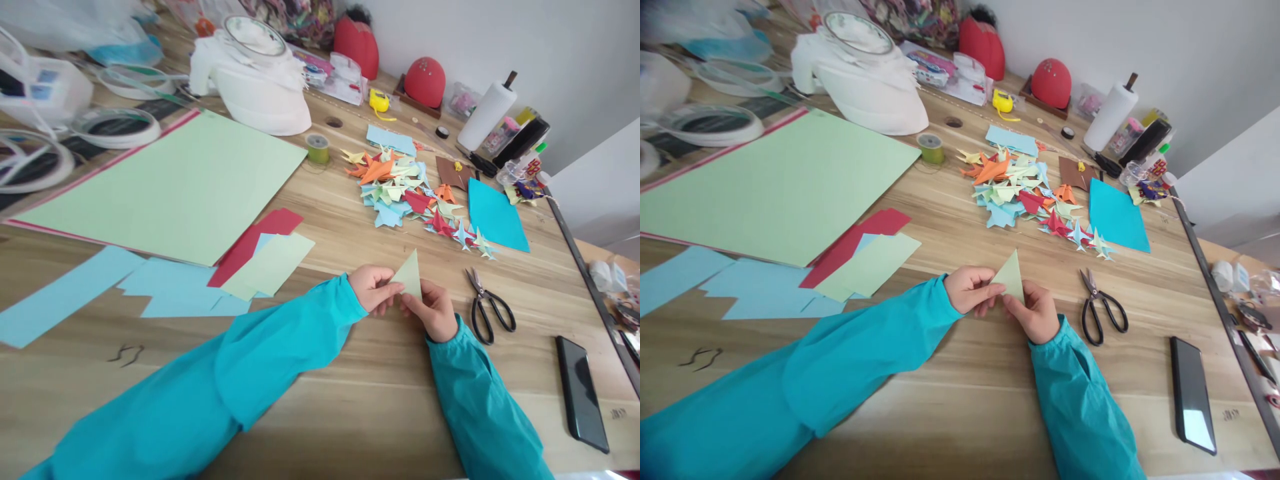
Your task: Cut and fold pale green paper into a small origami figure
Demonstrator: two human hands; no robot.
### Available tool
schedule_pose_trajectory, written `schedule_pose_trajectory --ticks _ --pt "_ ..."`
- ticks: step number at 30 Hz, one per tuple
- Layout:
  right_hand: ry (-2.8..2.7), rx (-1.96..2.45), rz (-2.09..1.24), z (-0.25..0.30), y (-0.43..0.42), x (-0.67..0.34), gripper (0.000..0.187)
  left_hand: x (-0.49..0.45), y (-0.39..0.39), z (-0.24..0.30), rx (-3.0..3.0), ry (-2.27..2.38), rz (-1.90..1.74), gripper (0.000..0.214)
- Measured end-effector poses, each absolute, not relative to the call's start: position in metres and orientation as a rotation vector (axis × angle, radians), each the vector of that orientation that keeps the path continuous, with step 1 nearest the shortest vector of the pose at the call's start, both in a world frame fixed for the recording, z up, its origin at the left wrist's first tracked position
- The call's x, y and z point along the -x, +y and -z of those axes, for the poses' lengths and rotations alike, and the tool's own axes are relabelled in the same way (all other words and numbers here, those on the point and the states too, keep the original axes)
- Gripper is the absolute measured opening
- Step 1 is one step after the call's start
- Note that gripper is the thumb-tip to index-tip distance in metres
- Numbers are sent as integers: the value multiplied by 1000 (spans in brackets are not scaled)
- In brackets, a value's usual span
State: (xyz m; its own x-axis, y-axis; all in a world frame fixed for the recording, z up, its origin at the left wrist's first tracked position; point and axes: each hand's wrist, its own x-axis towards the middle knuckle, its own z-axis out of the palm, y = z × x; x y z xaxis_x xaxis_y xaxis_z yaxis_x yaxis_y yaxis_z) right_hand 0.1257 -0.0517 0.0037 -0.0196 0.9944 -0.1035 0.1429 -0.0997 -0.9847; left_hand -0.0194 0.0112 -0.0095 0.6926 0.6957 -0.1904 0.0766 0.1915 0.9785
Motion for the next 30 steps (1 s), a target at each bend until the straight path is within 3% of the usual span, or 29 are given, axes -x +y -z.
schedule_pose_trajectory --ticks 16,30 --pt "-926 1186 -1267 4 -50 -137 13 25 22 5 -1051 725 -735 36" --pt "-1250 1334 -1270 -5 -51 -126 24 19 7 8 -1296 769 -596 21"
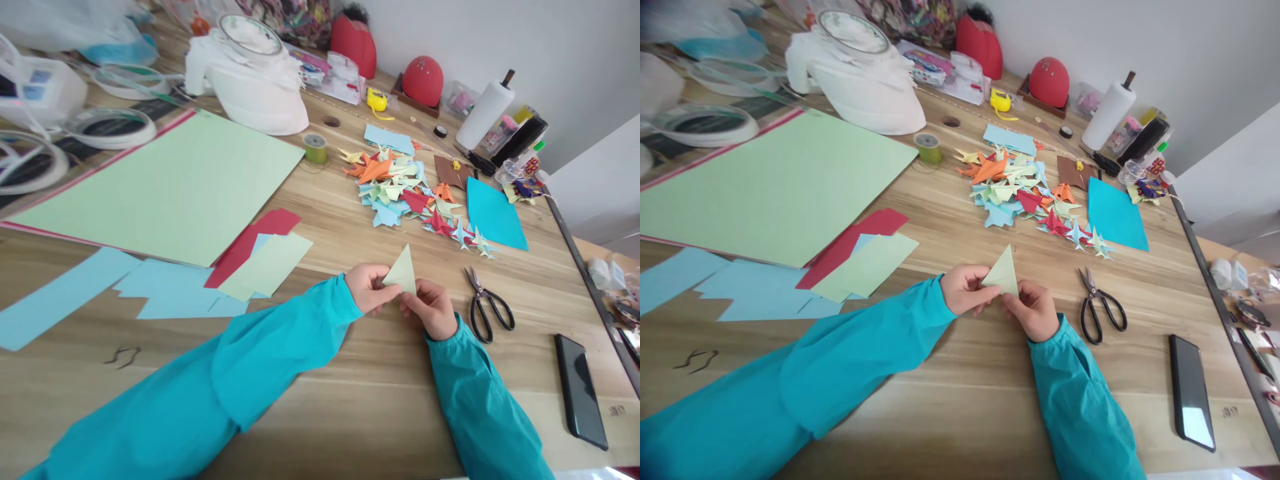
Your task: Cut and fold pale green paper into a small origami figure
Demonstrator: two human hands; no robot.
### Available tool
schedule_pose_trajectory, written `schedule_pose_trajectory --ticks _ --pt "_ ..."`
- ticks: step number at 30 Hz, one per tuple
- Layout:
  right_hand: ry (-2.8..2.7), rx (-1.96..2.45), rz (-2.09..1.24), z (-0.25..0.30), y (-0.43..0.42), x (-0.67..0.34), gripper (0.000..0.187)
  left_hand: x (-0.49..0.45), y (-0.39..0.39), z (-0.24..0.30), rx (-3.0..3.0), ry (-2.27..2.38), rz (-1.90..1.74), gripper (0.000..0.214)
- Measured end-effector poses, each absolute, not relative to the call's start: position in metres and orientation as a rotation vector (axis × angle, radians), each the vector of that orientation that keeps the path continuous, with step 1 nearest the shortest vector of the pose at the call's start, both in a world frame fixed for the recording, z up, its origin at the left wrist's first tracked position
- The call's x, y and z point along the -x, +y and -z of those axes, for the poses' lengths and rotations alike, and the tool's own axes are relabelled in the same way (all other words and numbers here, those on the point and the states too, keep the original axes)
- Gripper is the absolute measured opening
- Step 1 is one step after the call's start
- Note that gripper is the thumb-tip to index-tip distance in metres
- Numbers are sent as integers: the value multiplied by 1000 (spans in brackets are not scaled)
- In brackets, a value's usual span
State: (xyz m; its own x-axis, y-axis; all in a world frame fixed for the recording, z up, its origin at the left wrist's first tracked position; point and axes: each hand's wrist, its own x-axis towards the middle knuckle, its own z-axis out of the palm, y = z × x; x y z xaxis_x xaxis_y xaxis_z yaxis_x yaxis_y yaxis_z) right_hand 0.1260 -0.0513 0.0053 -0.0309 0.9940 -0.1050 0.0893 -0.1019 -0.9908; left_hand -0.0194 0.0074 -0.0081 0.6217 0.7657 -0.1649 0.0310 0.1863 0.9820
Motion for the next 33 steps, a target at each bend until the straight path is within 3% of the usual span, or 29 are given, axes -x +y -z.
schedule_pose_trajectory --ticks 33 --pt "-1095 1302 -1282 7 -51 -138 21 24 21 -6 -925 749 -573 34"
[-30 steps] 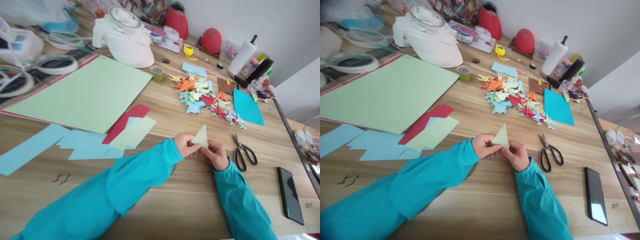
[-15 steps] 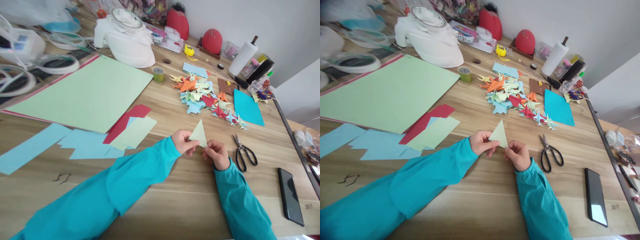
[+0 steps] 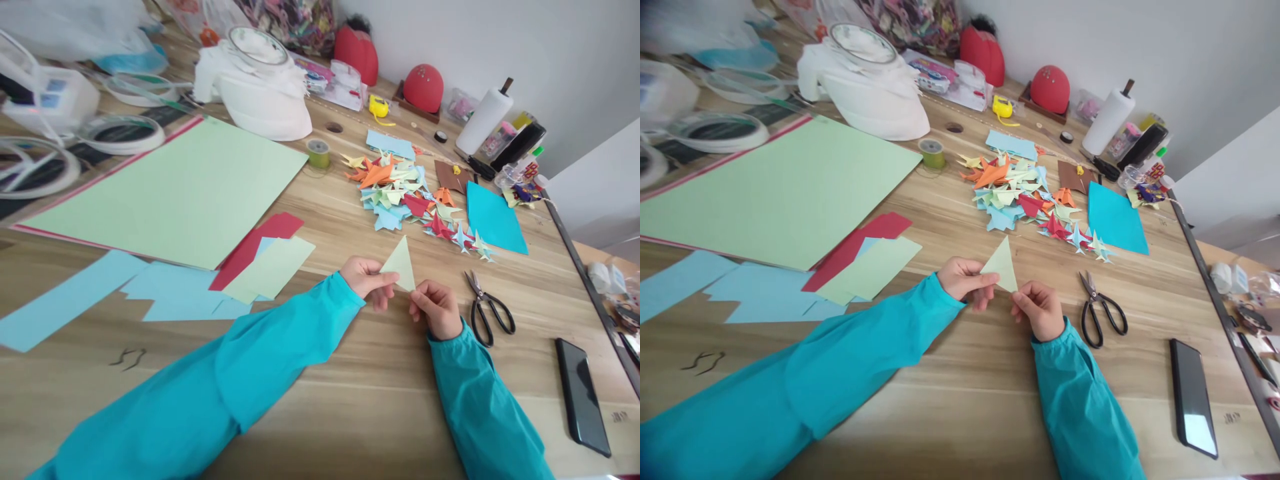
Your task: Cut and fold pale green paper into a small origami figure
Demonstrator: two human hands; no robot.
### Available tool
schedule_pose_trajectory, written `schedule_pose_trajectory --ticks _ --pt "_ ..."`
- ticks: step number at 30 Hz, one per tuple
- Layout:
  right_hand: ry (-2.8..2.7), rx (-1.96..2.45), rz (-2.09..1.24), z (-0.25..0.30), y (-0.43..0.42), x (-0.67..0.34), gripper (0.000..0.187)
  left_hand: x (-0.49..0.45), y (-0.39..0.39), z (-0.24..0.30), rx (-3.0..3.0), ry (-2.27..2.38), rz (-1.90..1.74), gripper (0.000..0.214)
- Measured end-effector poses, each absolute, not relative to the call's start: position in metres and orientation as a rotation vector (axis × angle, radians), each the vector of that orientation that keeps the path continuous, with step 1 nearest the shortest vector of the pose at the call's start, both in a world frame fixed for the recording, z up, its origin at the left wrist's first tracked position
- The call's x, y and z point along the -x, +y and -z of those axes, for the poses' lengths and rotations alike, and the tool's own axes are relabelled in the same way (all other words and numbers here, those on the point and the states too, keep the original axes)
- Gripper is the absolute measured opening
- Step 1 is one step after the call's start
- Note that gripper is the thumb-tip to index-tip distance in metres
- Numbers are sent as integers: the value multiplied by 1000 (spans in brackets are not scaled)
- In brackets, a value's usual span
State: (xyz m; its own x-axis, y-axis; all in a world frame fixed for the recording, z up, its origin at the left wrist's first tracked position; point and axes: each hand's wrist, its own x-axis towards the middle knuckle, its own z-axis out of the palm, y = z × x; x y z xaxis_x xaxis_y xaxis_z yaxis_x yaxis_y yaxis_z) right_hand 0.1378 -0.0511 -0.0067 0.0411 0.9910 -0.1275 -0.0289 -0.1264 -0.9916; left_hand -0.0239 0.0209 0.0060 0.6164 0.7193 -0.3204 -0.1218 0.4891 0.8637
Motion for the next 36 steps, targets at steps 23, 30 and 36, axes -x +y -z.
schedule_pose_trajectory --ticks 23,30,36 --pt "-1427 1290 -1067 12 -44 -124 34 14 18 10 -1193 734 -635 43" --pt "-1332 1328 -1042 18 -42 -126 46 15 24 16 -1069 721 -689 43" --pt "-1271 1369 -1044 15 -43 -125 51 14 28 18 -1043 744 -694 45"
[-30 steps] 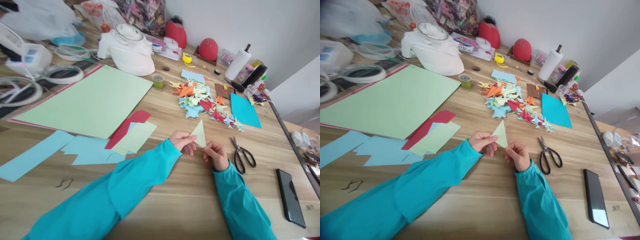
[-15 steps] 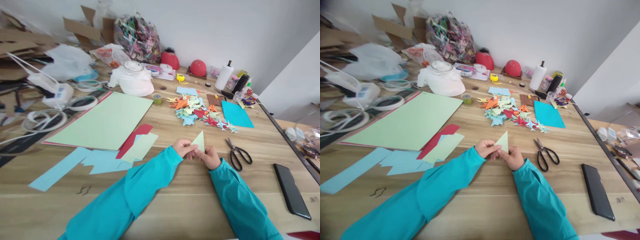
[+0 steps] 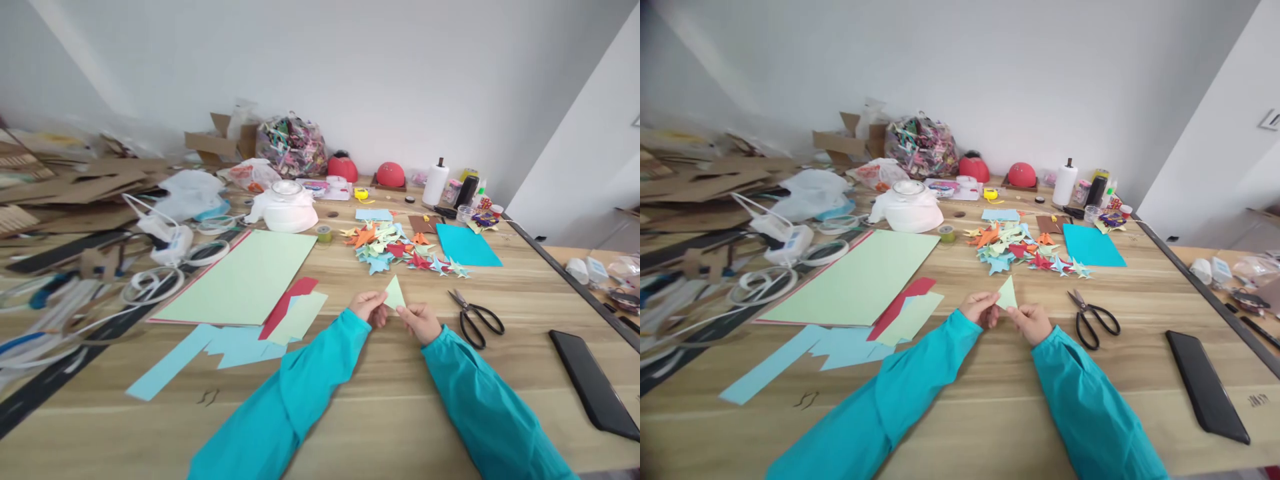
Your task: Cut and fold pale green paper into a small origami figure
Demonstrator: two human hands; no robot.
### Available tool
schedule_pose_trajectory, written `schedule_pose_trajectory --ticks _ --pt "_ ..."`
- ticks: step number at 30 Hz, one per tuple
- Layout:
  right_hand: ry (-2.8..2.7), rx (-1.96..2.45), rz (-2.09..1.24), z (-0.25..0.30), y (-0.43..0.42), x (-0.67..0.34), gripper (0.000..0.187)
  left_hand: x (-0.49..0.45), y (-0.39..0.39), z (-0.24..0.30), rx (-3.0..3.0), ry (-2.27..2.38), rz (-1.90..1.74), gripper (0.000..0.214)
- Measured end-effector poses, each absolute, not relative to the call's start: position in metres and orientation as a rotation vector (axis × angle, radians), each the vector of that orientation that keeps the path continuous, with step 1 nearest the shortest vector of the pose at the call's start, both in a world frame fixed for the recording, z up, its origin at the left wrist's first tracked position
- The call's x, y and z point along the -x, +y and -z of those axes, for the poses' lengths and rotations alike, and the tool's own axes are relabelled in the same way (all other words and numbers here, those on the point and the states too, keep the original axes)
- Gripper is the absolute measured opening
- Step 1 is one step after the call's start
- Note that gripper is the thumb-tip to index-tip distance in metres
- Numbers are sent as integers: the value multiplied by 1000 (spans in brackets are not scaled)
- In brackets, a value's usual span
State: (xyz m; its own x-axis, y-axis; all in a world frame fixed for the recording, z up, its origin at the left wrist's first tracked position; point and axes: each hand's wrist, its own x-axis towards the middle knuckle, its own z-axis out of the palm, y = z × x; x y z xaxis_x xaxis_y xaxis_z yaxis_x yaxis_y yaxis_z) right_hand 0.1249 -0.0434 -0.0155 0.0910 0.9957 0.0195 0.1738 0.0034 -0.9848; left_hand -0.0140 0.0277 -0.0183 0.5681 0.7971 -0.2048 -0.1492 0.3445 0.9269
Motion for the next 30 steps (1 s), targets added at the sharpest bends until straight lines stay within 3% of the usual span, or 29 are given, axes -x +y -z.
schedule_pose_trajectory --ticks 10,21,30 --pt "-1166 1316 -1022 25 -41 -129 58 15 22 15 -1039 778 -804 46" --pt "-1010 1165 -1156 15 -44 -124 29 13 0 16 -1522 756 -503 45" --pt "-828 1268 -1170 20 -45 -126 40 12 2 18 -1498 776 -445 43"
